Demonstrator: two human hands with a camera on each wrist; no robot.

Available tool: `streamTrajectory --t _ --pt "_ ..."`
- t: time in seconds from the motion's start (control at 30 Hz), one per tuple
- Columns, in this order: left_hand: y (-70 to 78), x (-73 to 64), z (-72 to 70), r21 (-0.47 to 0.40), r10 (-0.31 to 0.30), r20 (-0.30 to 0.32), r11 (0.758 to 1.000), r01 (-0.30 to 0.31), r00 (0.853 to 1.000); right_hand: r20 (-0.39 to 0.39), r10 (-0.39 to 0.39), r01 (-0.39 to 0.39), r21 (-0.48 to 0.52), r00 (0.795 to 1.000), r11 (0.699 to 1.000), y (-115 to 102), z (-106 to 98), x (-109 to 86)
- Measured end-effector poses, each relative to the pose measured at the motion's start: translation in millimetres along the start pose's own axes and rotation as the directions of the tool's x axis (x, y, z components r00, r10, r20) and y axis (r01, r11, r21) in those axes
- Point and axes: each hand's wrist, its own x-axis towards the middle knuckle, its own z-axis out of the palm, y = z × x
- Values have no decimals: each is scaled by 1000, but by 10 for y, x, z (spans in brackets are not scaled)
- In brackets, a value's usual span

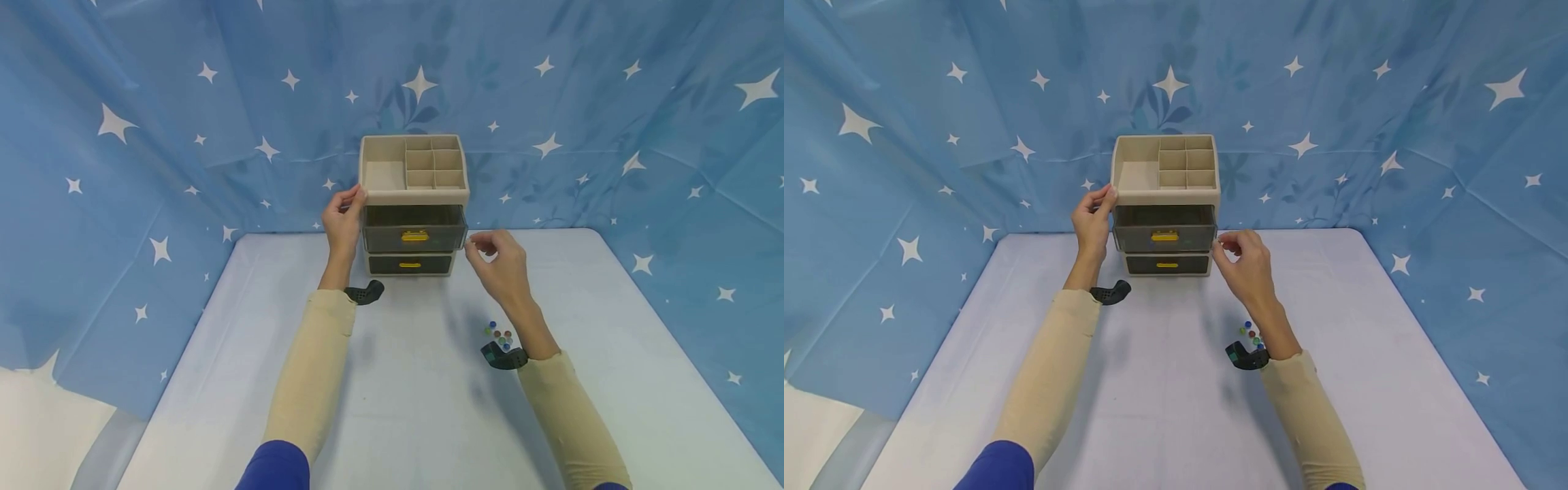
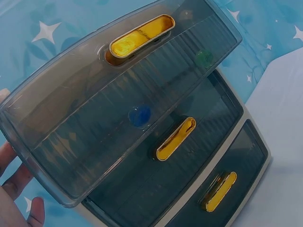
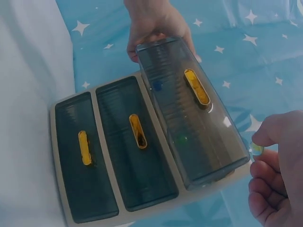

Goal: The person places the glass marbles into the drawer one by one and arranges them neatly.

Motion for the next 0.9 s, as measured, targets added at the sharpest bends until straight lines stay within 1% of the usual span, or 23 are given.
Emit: streamTrajectory --t 0.23,0.5,0.63,0.9 --pt "-12 17 21 -9 0 7 1000 0 1000 -12 -12 12 -4 1000 1000 -25 43 131" --pt "-5 -4 2 1 -4 3 1000 4 1000 16 -5 5 1 1000 1000 -43 97 281" --pt "-7 -13 -9 3 -6 5 1000 6 1000 32 0 0 -1 1000 1000 -26 122 319" --pt "-4 7 -5 2 -3 -4 1000 3 1000 34 -1 2 -18 999 1000 -1 161 364"
